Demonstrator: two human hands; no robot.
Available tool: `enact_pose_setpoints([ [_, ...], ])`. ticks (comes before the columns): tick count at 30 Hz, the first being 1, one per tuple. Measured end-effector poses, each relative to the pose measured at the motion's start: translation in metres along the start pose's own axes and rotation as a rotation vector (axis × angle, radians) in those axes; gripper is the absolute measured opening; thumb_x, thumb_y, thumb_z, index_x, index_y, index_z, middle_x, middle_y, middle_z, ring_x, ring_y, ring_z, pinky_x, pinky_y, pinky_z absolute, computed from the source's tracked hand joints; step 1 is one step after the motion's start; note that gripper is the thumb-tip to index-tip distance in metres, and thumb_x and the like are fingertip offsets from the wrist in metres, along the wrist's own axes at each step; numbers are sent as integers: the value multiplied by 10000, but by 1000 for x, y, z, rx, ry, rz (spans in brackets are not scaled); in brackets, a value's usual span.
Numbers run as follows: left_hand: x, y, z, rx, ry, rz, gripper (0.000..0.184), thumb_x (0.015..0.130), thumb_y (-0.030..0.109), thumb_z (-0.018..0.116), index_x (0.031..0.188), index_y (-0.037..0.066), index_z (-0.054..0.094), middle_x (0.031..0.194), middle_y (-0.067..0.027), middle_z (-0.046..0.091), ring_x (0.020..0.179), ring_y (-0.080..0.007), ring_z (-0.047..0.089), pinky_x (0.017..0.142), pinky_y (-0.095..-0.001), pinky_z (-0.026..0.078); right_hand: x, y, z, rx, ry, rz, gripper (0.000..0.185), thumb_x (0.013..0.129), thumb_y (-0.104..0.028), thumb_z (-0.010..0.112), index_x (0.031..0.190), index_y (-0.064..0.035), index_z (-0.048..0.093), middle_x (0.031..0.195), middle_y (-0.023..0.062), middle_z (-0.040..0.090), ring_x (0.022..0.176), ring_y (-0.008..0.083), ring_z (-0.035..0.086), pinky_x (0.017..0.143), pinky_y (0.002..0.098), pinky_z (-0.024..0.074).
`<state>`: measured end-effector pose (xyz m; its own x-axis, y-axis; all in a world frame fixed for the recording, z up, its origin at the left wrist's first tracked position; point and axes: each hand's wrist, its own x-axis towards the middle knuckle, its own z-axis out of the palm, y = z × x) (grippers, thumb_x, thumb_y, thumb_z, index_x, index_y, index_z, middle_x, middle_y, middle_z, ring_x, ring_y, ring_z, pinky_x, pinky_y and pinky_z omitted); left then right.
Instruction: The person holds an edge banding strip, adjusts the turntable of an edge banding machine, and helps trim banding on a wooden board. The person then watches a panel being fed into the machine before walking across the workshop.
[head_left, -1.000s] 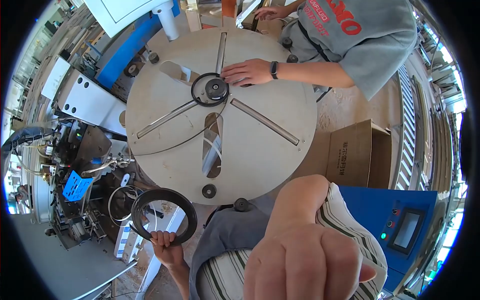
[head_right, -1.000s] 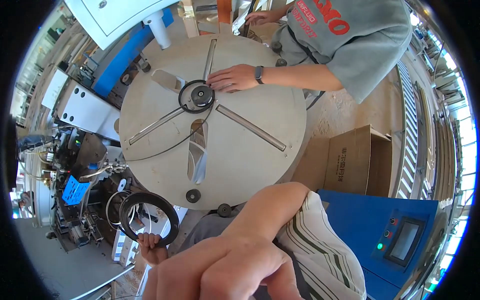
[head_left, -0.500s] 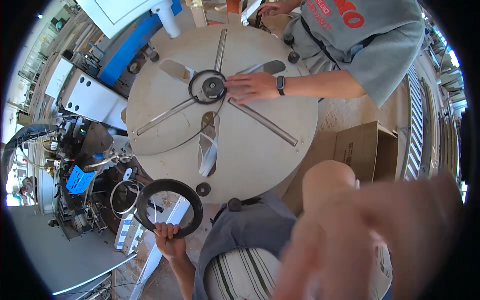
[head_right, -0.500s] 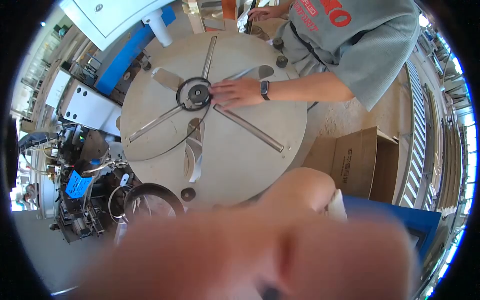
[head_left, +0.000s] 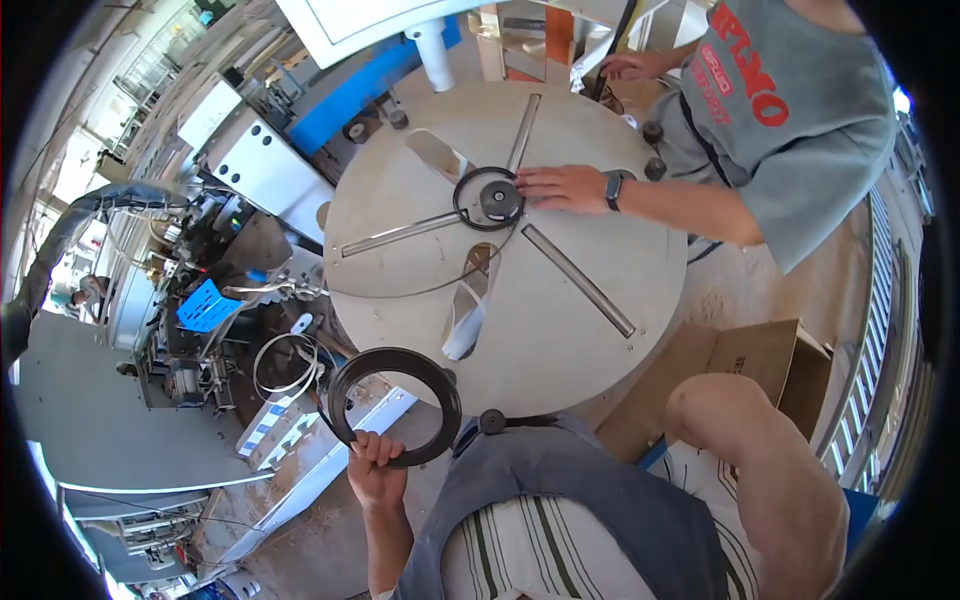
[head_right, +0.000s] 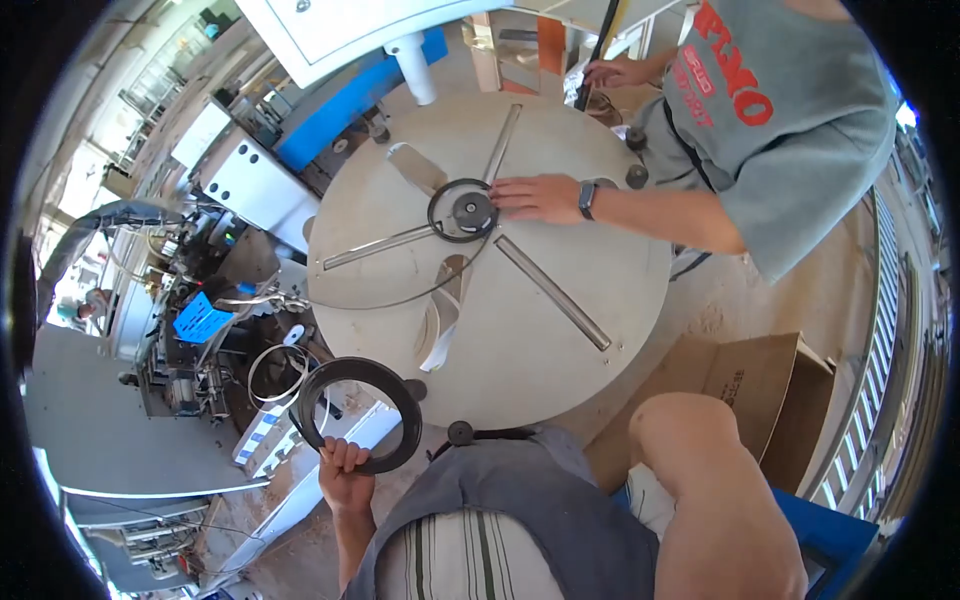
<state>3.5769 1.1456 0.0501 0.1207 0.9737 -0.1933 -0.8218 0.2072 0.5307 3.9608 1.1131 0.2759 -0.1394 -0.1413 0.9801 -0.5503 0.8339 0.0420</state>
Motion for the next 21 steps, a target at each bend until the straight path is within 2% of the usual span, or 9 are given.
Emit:
enact_pose_setpoints([
  [6,11,2,-11,-41,4,-1,180,996,233,487,862,117,462,655,41,387,577,-75,342,612,-263,320,-63,-4,-7,517,0,570,427,966,-313,476,1153,46,614,1141,239,615,989,379,623,853,443,492],
  [8,15,9,-12,-39,-1,-3,183,997,232,486,857,117,462,654,40,386,577,-76,343,611,-263,320,-88,11,-5,469,63,725,426,918,-306,560,1148,48,615,1120,223,626,989,356,622,875,414,478],
  [9,17,12,-13,-37,-2,-3,186,997,230,485,851,117,461,652,40,385,577,-77,343,610,-263,320,-99,14,-3,464,61,728,426,918,-306,560,1148,48,615,1120,223,626,989,356,622,875,414,478],
  [11,23,17,-15,-37,-8,-1,193,998,226,484,840,117,460,649,39,383,577,-78,343,608,-264,320,-118,17,0,135,147,1052,415,882,-334,639,1079,32,640,1085,172,642,936,304,614,829,382,475],
  [12,24,18,-15,-45,-13,-3,193,998,226,484,840,117,460,649,39,383,577,-78,343,608,-264,320,-126,20,2,129,141,1056,415,882,-334,639,1079,32,640,1085,172,642,936,304,614,829,382,475],
  [16,27,29,-18,-64,33,3,201,1000,223,479,830,116,463,645,38,384,576,-80,343,604,-264,319,-159,41,11,-337,181,1514,333,783,-166,694,1065,0,630,986,105,653,886,253,598,826,360,463],
  [18,28,33,-22,-59,35,1,200,1000,222,478,831,116,464,645,37,385,576,-81,343,604,-264,319,-177,64,15,-679,95,1594,374,771,-112,658,1130,-34,589,1056,99,627,920,270,591,844,355,461],
  [19,29,34,-24,-53,37,0,199,1001,220,477,832,116,464,646,37,386,575,-81,343,603,-264,319,-190,76,15,-685,97,1593,374,771,-112,658,1130,-34,589,1056,99,627,920,270,591,844,355,461],
  [21,29,36,-28,-43,42,0,197,1001,218,475,833,116,465,646,37,387,575,-82,343,601,-263,319,-217,102,10,-976,-177,1600,488,763,-92,677,1227,-49,531,1234,101,558,1026,263,574,869,335,461],
])
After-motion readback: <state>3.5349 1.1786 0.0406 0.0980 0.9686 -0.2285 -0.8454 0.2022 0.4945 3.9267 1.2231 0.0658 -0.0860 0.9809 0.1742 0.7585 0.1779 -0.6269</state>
